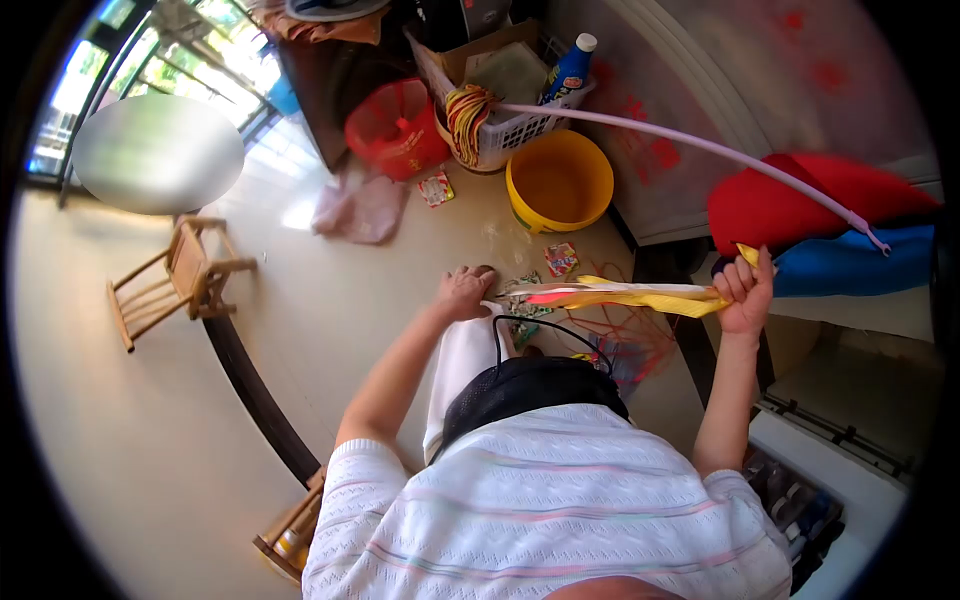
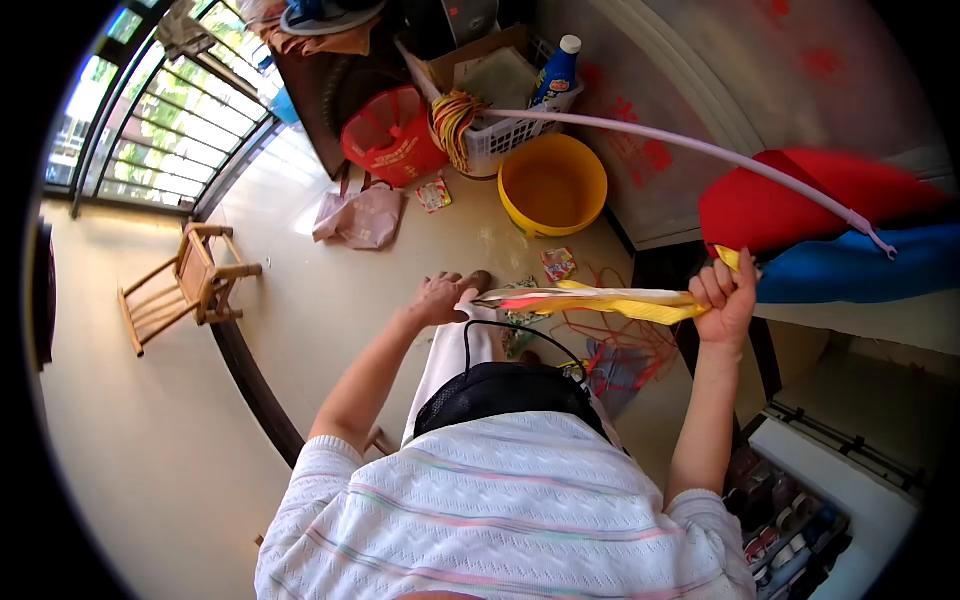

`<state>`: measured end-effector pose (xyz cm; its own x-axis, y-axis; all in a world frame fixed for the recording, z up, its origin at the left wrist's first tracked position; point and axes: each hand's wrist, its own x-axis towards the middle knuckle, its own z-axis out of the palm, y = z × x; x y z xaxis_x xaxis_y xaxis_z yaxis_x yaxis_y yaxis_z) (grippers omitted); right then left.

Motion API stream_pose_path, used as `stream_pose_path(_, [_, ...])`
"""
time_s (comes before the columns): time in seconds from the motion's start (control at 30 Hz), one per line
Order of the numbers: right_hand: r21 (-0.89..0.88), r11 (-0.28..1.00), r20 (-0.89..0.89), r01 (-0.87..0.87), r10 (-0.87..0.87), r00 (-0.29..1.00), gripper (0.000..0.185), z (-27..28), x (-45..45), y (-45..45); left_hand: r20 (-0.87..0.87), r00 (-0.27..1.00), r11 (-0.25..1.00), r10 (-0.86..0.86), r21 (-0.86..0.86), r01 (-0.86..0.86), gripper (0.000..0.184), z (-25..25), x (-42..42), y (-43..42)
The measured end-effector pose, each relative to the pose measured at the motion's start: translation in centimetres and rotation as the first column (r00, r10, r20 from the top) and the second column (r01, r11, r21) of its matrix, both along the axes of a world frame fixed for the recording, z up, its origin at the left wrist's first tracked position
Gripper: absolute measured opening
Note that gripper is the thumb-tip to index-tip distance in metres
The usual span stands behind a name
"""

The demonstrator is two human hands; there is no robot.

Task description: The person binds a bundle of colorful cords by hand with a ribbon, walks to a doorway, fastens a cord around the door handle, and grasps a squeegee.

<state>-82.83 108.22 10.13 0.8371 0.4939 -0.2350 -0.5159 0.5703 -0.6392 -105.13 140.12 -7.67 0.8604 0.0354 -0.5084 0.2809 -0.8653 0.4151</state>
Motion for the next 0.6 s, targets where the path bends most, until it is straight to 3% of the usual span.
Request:
stream_pose_path(0.03, [-0.033, 0.998, 0.029, 0.05, -0.05, 0.998, 0.043, -0.1, 0.2, 0.1, -0.098, 0.994, 0.998, -0.041, 0.04, 0.045, 0.082, -0.3, 2.5, 2.4])
stream_pose_path(0.07, [-0.055, 0.993, -0.004, 0.105, -0.106, 0.994, 0.043, -0.6, 0.0, 0.6, -0.026, 0.999, 0.999, -0.019, 0.029, 0.02, 0.072, -0.8, 4.9, 4.8])
stream_pose_path(0.13, [-0.128, 0.98, -0.075, 0.154, -0.164, 0.984, 0.043, -0.8, -0.4, 1.8, 0.306, 0.95, 0.998, 0.069, -0.007, -0.07, 0.059, -1.6, 10.7, 10.0])
stream_pose_path(0.2, [-0.146, 0.977, -0.095, 0.154, -0.169, 0.981, 0.04, -2.6, -0.9, 2.6, 0.429, 0.88, 0.973, 0.203, 0.013, -0.231, 0.046, 1.4, 17.2, 13.5])
stream_pose_path(0.23, [-0.169, 0.975, -0.097, 0.144, -0.162, 0.982, 0.038, -2.7, -1.3, 3.4, 0.372, 0.89, 0.953, 0.262, 0.043, -0.299, 0.041, 1.7, 20.5, 14.9])
stream_pose_path(0.3, [-0.22, 0.968, -0.099, 0.123, -0.147, 0.984, 0.033, -3.1, -2.4, 4.8, 0.449, 0.846, 0.907, 0.288, 0.156, -0.391, 0.034, -1.0, 26.6, 17.7])
stream_pose_path(0.33, [-0.167, 0.973, -0.143, 0.16, -0.184, 0.972, 0.02, -3.8, -3.3, 4.8, 0.371, 0.892, 0.894, 0.259, 0.258, -0.367, 0.048, -1.5, 28.7, 18.8])
stream_pose_path(0.37, [-0.254, 0.953, -0.136, 0.166, -0.205, 0.969, 0.016, -3.9, -3.9, 4.9, 0.264, 0.938, 0.902, 0.224, 0.308, -0.302, 0.055, -2.5, 30.8, 19.7])
stream_pose_path(0.43, [-0.419, 0.893, -0.126, 0.165, -0.237, 0.963, 0.012, -3.6, -5.4, 5.5, 0.172, 0.958, 0.881, 0.229, 0.382, -0.279, 0.061, -3.2, 33.0, 20.0])
stream_pose_path(0.53, [-0.506, 0.839, -0.195, 0.201, -0.338, 0.921, 0.013, -4.1, -6.4, 5.1, 0.029, 0.959, 0.827, 0.283, 0.498, -0.259, 0.067, -4.6, 34.8, 19.4])
stream_pose_path(0.6, [-0.523, 0.821, -0.24, 0.228, -0.398, 0.886, 0.011, -4.9, -7.1, 4.3, -0.045, 0.968, 0.855, 0.248, 0.48, -0.197, 0.067, -6.6, 36.0, 20.6])
